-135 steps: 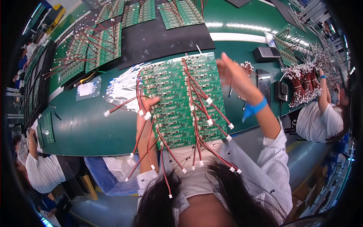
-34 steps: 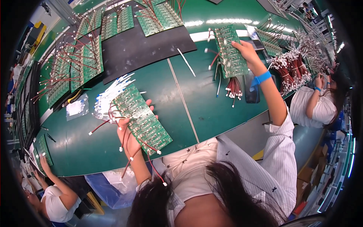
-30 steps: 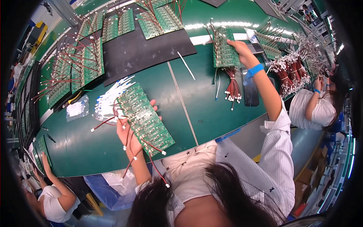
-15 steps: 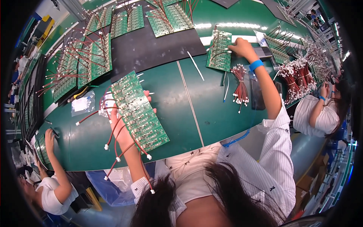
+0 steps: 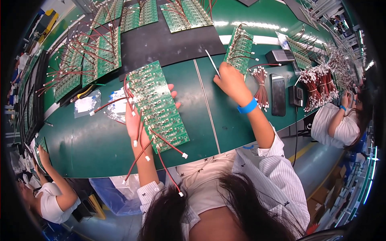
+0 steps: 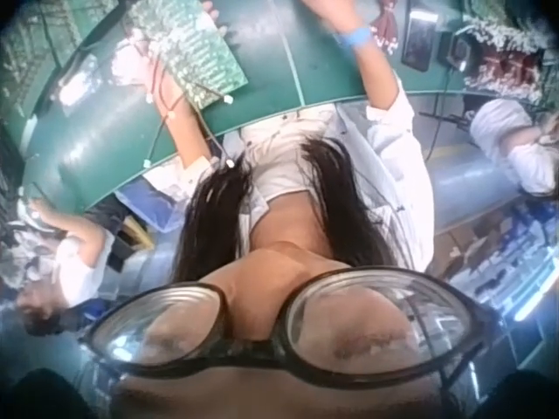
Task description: The person connects ribbon cables and wire harnesses into connectors on circuit boards by hand, setting the boards on the table.
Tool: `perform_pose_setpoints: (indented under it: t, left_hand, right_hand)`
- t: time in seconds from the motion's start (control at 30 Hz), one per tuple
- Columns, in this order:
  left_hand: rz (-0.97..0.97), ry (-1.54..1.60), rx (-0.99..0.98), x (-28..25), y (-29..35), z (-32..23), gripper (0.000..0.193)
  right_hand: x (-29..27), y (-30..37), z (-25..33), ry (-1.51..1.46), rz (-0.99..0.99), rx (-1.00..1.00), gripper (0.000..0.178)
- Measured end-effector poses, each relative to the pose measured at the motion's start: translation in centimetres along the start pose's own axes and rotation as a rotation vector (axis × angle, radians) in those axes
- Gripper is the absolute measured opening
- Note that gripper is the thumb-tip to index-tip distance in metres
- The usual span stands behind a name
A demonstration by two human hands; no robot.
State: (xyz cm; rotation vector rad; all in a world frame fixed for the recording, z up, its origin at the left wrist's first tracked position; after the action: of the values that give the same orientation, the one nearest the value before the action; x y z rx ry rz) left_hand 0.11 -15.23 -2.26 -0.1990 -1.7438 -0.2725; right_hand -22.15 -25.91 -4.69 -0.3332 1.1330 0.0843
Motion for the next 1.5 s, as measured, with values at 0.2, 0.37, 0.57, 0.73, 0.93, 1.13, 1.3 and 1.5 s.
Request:
perform_pose_setpoints:
  t: [0.2, 0.37, 0.57, 0.73, 0.93, 1.13, 1.3, 1.5]
  left_hand:
    - [0.039, -0.022, -0.020, 0.5, -0.4, -0.2, 0.067]
    - [0.002, -0.097, -0.120, 2.1, -2.0, 0.7, 0.064]
    - [-0.104, -0.310, -0.114, 5.8, -4.0, 2.2, 0.064]
    - [0.002, -0.236, -0.177, 5.4, -4.3, 2.0, 0.068]
    - [-0.217, -0.380, -0.023, 3.5, -4.3, 1.7, 0.059]
    - [-0.194, -0.347, -0.009, 2.4, -4.5, 1.9, 0.060]
    - [-0.140, -0.377, -0.073, 3.2, -3.9, 2.4, 0.061]
    - [-0.239, -0.487, -0.075, 4.3, -3.1, 2.0, 0.062]
  right_hand:
    - [-0.1, -0.8, -0.6, -0.300, 0.252, -0.022, 0.021]
    - [-2.9, -0.7, 2.4, -1.397, 0.436, 0.271, 0.014]
    - [-5.3, -1.1, 5.2, -1.575, 0.425, 0.280, 0.015]
    - [-5.1, -1.3, 5.9, -1.468, 0.282, 0.151, 0.013]
    - [-4.2, -0.5, 6.4, -1.334, 0.249, 0.191, 0.009]
    - [-4.4, -0.1, 6.4, -1.306, 0.263, 0.085, 0.008]
    - [-4.6, 0.1, 6.0, -1.059, 0.165, -0.110, 0.009]
    - [-6.0, 0.4, 7.3, -0.784, 0.051, -0.307, 0.010]
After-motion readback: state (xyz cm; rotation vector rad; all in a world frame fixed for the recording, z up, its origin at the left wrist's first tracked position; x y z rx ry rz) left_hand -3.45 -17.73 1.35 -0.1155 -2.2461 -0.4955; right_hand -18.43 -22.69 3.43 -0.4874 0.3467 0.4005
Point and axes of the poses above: each hand's wrist, its own y-axis away from the middle knuckle, its own x-axis out of the palm, z = x × y, the point moved 3 cm from there along -y, towards the middle knuckle, and after that the axes turned 5 degrees about -y, right-handed, at the moved point
